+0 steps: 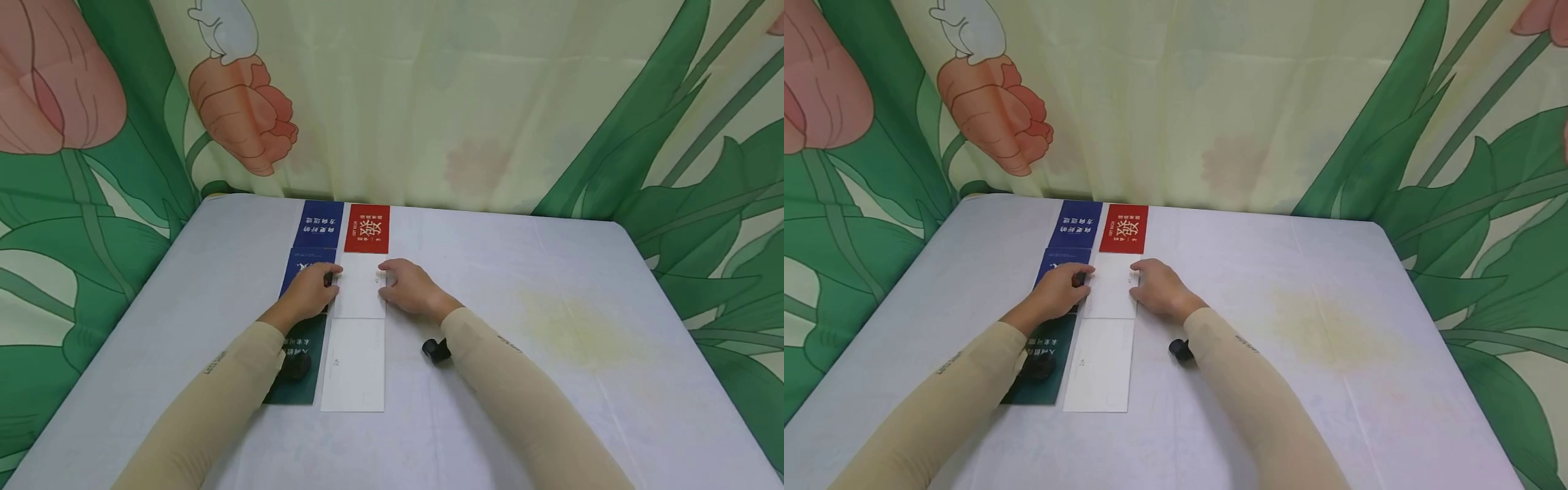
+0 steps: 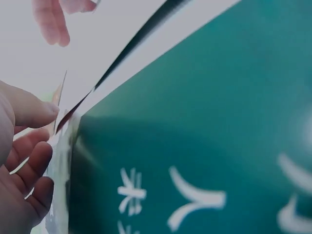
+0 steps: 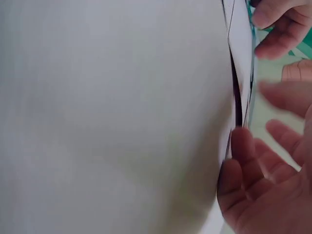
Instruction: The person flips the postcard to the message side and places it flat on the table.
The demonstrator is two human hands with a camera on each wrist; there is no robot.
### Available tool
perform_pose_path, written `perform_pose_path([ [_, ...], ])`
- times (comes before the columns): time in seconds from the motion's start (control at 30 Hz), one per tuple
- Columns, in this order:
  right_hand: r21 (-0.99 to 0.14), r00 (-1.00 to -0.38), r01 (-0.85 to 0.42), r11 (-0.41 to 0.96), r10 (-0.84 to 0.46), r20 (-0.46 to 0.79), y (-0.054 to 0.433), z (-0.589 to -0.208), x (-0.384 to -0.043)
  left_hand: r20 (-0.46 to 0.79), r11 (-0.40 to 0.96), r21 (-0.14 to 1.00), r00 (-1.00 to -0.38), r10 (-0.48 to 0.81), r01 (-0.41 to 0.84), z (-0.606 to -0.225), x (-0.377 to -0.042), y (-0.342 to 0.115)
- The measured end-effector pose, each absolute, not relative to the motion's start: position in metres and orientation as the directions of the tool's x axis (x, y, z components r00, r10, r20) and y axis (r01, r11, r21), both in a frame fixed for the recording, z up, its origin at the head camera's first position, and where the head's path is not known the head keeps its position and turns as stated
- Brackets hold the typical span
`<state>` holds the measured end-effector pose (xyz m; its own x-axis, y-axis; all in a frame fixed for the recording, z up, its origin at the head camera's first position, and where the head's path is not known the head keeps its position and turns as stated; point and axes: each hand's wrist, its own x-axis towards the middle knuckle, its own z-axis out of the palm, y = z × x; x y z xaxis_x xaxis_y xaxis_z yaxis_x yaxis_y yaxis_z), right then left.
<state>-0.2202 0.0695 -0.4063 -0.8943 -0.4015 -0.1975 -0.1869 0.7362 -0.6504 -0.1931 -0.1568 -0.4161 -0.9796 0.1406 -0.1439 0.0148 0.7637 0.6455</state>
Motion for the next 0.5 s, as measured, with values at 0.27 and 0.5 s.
perform_pose_path([
  [0.27,-0.634,-0.898,-0.222,0.741,-0.408,-0.162,0.091,-0.395,-0.236,-0.083,0.766,0.641,-0.986,0.146,0.059,-0.408,-0.203,-0.159],
  [0.5,-0.629,-0.914,-0.206,0.749,-0.376,-0.150,0.096,-0.386,-0.266,-0.026,0.769,0.632,-0.989,0.146,0.097,-0.393,-0.227,-0.157],
])
